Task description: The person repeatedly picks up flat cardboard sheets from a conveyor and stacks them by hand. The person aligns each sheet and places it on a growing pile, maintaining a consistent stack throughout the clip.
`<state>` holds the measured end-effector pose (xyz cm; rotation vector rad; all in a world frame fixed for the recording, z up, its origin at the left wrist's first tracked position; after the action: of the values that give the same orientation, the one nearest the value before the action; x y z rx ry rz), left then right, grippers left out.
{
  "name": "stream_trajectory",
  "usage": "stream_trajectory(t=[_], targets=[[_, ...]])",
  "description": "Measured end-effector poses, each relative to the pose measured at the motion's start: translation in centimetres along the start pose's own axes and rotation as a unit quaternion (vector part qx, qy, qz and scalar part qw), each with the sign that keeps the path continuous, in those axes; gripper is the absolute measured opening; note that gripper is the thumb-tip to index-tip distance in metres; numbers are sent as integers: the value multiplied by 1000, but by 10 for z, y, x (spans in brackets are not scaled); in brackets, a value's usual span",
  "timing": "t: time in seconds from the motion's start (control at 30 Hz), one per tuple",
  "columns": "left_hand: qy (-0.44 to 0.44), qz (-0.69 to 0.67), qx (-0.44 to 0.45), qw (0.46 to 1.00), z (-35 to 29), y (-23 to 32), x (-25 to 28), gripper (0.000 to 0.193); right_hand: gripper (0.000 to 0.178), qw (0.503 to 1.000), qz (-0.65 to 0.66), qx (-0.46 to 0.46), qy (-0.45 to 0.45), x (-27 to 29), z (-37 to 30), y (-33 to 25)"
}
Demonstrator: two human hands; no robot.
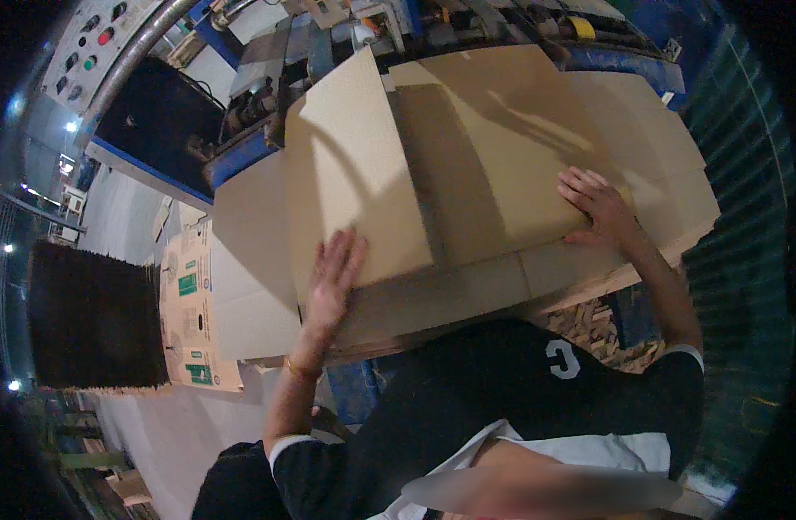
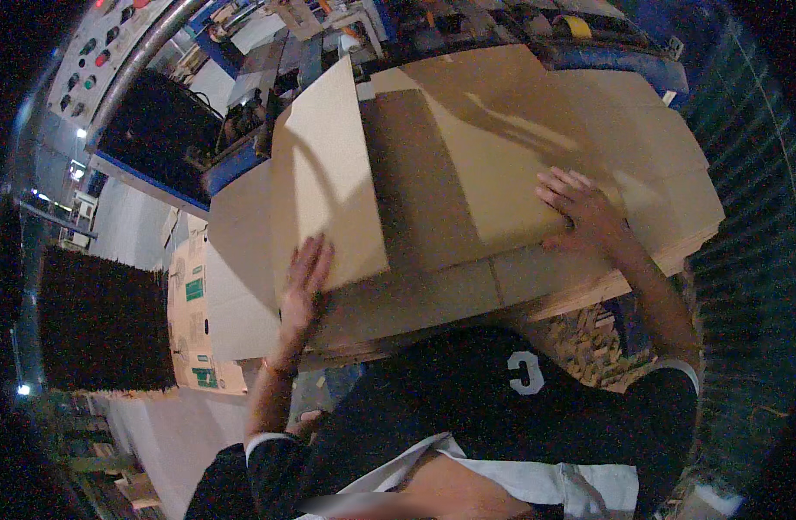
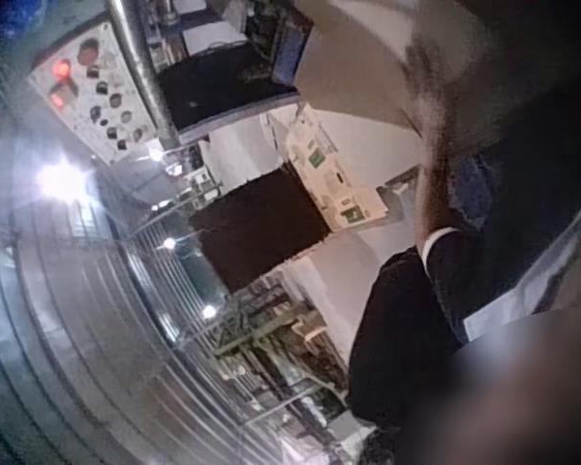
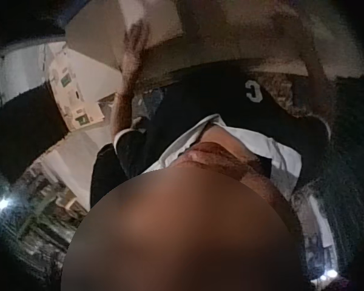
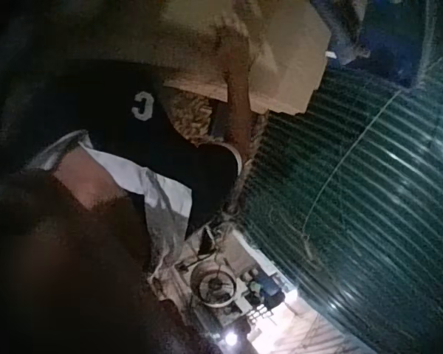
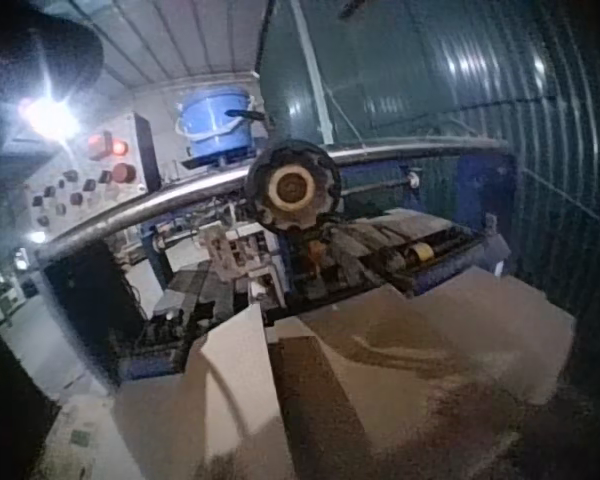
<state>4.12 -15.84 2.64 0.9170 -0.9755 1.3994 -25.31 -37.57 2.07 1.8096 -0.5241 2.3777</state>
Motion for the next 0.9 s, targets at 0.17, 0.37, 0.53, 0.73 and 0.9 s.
stream_trajectory(t=[0.17, 0.37, 0.53, 0.73, 0.9], targets=[[114, -20, 17, 993, 61, -54, -15, 45, 77, 991, 15, -119, -61, -19, 53, 51], [130, 106, 101, 981, 128, -98, -25, 47, 63, 986, -39, -163, -5, -25, 102, 93], [39, 240, 295, 924, 134, -134, -31, 73, 51, 962, -166, -205, 75, -16, 119, 91], [238, 194, 387, 869, -14, -144, 60, 78, 55, 961, 111, -163, 196, 22, -8, 86], [324, -17, 672, 666, -253, -180, 41, 41, 56, 817, -257, -444, 263, 34, -231, 180]])
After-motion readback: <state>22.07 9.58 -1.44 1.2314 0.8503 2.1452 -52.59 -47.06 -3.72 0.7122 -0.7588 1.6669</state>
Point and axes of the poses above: each hand's wrist, its own z-axis towards the middle knuckle, its own x-axis out of the back of the hand, y = z × x, the point moved 10 cm from there along z, towards the middle knuckle, and after that the axes turned 10 degrees about z, right-handed, at the moved point
